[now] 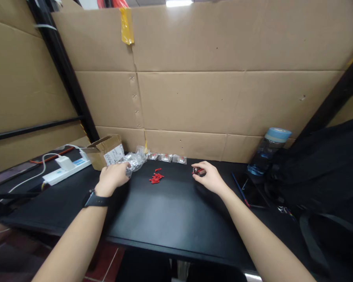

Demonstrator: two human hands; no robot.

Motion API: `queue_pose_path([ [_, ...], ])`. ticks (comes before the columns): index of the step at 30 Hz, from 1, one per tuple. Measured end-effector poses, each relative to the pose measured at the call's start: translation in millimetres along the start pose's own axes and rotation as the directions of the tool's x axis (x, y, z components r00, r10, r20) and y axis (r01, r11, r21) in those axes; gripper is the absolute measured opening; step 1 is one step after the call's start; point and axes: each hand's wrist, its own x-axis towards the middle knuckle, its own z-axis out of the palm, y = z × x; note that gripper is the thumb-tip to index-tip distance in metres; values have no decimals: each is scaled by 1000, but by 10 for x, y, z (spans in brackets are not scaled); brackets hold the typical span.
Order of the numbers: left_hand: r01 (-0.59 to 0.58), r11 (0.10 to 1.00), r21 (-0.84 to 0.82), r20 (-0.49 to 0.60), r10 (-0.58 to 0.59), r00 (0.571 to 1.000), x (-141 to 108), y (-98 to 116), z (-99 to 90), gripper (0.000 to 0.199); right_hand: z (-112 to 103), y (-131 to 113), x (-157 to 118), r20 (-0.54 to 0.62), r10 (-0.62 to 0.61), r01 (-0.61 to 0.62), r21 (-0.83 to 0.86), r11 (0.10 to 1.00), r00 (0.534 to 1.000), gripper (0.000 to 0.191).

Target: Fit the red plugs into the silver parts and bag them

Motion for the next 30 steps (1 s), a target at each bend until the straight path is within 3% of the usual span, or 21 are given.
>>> queue_pose_path([
  [4,-47,989,138,7,46,999,-215,6,64,24,-44,9,11,2,4,-4,-19,1000,1000,35],
  [11,-75,974,212,-133,104,986,-516,-114,147,33,-125,7,14,-23,1,-2,-42,999,1000,36],
  [15,-83,981,178,-257,128,958,-649,20,25,34,-178,-16,20,-40,-24,21,-80,997,999,35],
  [18,-174,982,77,-338,190,922,-631,419,-106,31,-205,-14,22,-50,-23,17,-110,994,998,35],
  [20,-333,943,13,-359,315,879,-565,829,-152,28,-221,7,21,-59,-14,6,-128,992,998,36],
  [25,-683,730,-37,-327,637,698,-308,1902,-2,24,-297,92,10,-114,33,-52,-167,985,993,37],
  [27,-735,672,-85,-268,696,667,-214,2156,117,19,-341,121,6,-130,52,-74,-170,983,990,37],
  [30,-769,611,-188,-247,729,639,-121,2257,264,22,-389,154,7,-141,64,-88,-172,981,988,38],
])
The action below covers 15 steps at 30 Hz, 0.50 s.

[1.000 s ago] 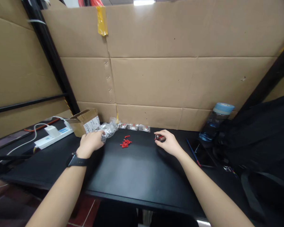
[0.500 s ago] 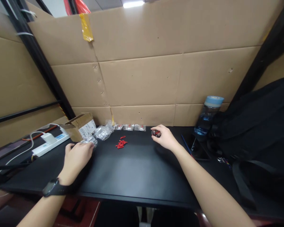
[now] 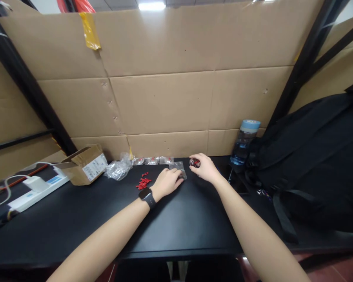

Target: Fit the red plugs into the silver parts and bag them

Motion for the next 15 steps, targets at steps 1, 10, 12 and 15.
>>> queue_pose_path([
  [1,-20,998,-59,10,21,1000,-15,-36,24,27,-6,9,4,1,1,-1,1,1000,1000,38],
  [10,-36,980,-198,189,74,979,-168,-181,40,41,-37,-45,-18,245,-34,40,-21,999,969,41],
  [12,-13,987,-161,233,51,971,-173,-148,33,43,-65,-75,-40,332,-16,23,-19,1000,943,38],
  [15,-16,989,-147,273,56,960,-194,-116,-13,47,-98,-101,-66,430,-5,24,-39,999,903,34],
])
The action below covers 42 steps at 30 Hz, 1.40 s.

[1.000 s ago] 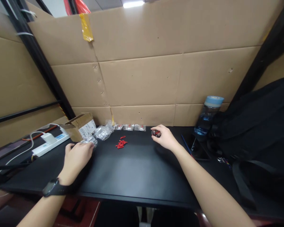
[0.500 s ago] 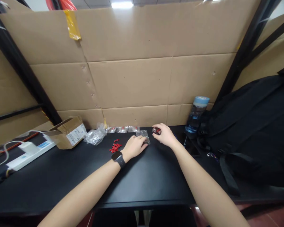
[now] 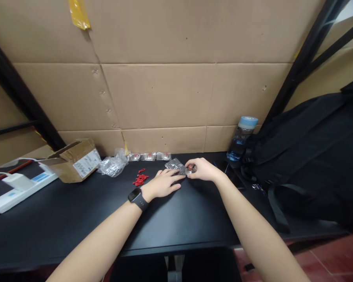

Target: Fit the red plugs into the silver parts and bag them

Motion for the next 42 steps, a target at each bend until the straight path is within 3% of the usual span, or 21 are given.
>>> queue_pose_path([
  [10,-20,1000,-24,93,22,995,-72,35,-94,47,45,29,14,54,14,-10,-61,998,998,32],
  [22,-26,999,-41,101,30,994,-64,12,-88,46,188,14,73,-39,78,-81,-88,993,996,27],
  [26,-27,998,-48,96,31,995,-68,6,-68,46,218,7,81,-48,51,-51,1,999,998,27],
  [33,-53,995,-84,63,59,996,-76,-3,-48,46,122,74,52,33,48,-54,217,975,998,26],
  [38,-54,993,-107,63,61,996,-76,-9,-56,45,205,112,101,-98,81,-76,53,996,992,30],
  [42,-65,992,-104,67,72,995,-73,12,-59,45,269,125,123,-94,68,-62,65,996,993,25],
])
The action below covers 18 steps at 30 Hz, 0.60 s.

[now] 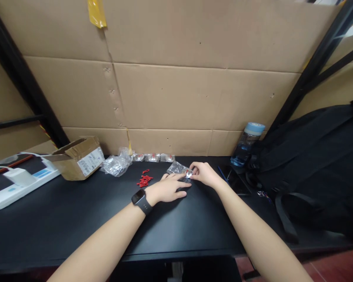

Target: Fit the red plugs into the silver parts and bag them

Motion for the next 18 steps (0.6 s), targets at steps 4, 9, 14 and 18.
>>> queue_pose_path([
  [4,6,999,37,-86,-3,996,-8,67,-1,44,3,-16,1,30,-1,0,26,1000,1000,23],
  [9,46,995,86,-134,-35,990,-18,115,28,48,-21,-48,-3,47,-16,12,76,997,999,14],
  [14,66,996,66,-63,-62,996,-19,61,54,51,-34,-81,-14,89,-52,42,111,993,995,14],
  [18,75,997,33,-33,-73,997,-19,24,55,52,-10,-40,-2,97,-64,53,110,992,993,12],
])
